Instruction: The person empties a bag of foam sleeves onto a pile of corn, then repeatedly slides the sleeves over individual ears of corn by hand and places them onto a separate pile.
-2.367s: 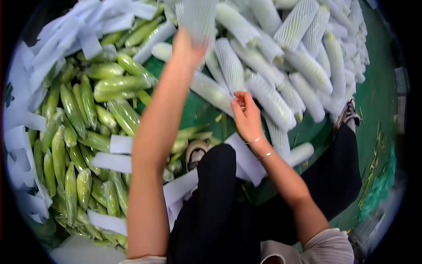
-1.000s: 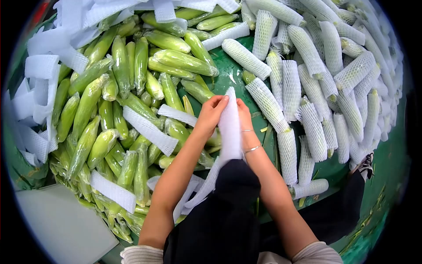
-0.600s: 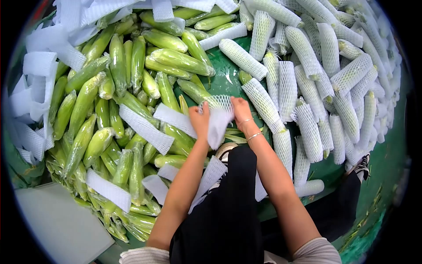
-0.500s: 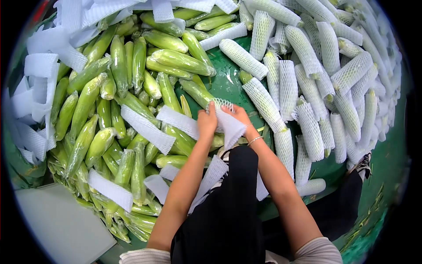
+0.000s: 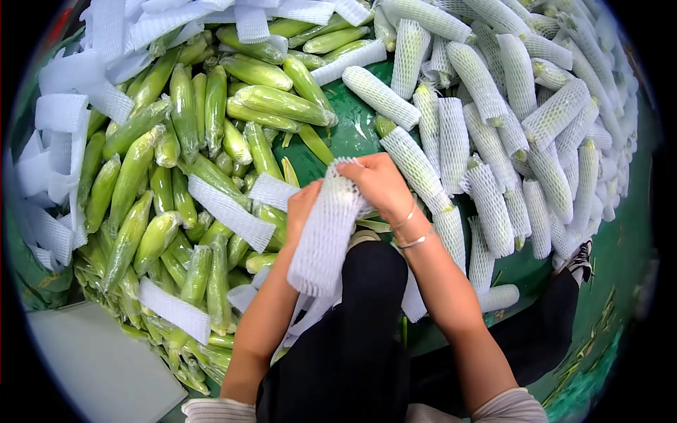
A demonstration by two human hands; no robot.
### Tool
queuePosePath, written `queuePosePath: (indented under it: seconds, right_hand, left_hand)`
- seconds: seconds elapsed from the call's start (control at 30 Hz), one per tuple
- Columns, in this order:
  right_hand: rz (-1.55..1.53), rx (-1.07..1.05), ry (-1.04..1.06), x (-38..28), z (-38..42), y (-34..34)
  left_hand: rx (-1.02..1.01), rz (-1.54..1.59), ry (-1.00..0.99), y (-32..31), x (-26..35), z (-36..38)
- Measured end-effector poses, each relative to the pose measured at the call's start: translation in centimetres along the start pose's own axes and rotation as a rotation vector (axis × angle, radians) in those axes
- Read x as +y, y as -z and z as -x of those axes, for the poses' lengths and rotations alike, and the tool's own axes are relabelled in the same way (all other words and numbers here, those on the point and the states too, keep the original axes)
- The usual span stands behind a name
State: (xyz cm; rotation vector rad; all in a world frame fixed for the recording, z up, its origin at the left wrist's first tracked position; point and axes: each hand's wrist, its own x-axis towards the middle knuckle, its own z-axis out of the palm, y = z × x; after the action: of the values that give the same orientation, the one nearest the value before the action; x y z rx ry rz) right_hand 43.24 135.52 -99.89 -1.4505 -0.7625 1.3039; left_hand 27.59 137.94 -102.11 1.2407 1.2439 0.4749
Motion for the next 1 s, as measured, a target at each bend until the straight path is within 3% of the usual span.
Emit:
queuePosePath:
  seconds: [0.03,0.07,0.1,0.17,0.23,0.3,0.37,0.43,0.5,0.57,0.6,0.63,0.67,0.73,0.77,0.83,0.9,0.93,0.97,1.0]
  right_hand:
    - [-0.184,-0.04,-0.118,0.4,-0.5,-0.6]
    - [0.043,0.053,-0.068,3.6,-2.3,-1.1]
    - [0.027,0.146,-0.047,5.3,-2.9,-1.8]
    - [-0.187,0.213,-0.106,7.7,-3.6,-2.8]
    - [-0.221,0.248,-0.152,9.5,-4.2,-3.2]
    - [-0.25,0.291,-0.175,11.2,-5.0,-3.4]
    - [-0.431,0.471,-0.173,13.5,-5.7,-3.9]
    - [-0.606,0.476,-0.234,15.2,-5.5,-3.7]
    - [-0.786,0.475,-0.282,14.5,-6.0,-2.6]
    - [-1.08,0.103,-0.262,13.2,-4.8,-0.4]
    - [-1.1,0.109,-0.177,11.5,-4.6,1.6]
    - [-1.12,0.11,-0.099,8.5,-4.8,4.0]
    - [-1.059,0.19,-0.037,3.6,-4.6,6.1]
    - [-1.111,0.251,0.134,-2.5,-6.7,12.6]
    - [-1.287,0.002,0.457,-4.0,-8.3,16.1]
    - [-0.995,0.224,0.579,-11.6,-6.1,13.6]
    - [-0.577,0.135,0.55,-9.1,-8.8,11.2]
    - [-0.098,0.113,0.672,-5.7,-10.0,8.6]
    - [0.303,0.05,0.328,-4.7,-9.6,3.7]
    - [0.359,-0.077,0.31,-2.4,-8.1,-1.3]
  left_hand:
    - [0.119,0.573,0.145,0.1,-0.4,-0.5]
    - [0.173,0.682,0.162,0.1,-1.3,-1.2]
    - [0.228,0.789,0.176,0.0,-1.8,-1.8]
    - [0.358,0.654,0.07,-0.4,-1.2,-2.1]
    - [0.317,0.777,-0.152,0.4,-6.9,-4.8]
    - [0.402,0.748,-0.15,0.0,-12.2,-8.5]
    - [0.537,0.192,-0.347,-0.1,-13.6,-10.7]
    - [0.573,0.105,-0.282,-1.6,-11.7,-10.9]
    - [0.626,-0.287,-0.009,-2.9,-8.3,-11.5]
    - [0.453,-0.319,0.006,-4.8,-2.6,-9.9]
    - [0.37,-0.354,-0.04,-5.9,-1.1,-10.2]
    - [0.254,-0.286,-0.208,-6.9,-0.1,-10.7]
    - [0.343,-0.208,-0.551,-8.6,1.8,-10.2]
    - [-0.022,0.174,-0.497,-8.5,8.2,-7.6]
    - [0.005,0.22,-0.519,-7.4,9.1,-7.0]
    - [0.183,0.101,-0.549,-3.2,7.0,-7.2]
    - [0.286,-0.053,-0.444,2.0,3.6,-6.4]
    - [0.343,-0.16,-0.437,3.8,3.0,-5.1]
    - [0.404,-0.269,-0.421,5.0,2.3,-3.8]
    - [0.417,-0.275,-0.413,5.8,1.5,-2.6]
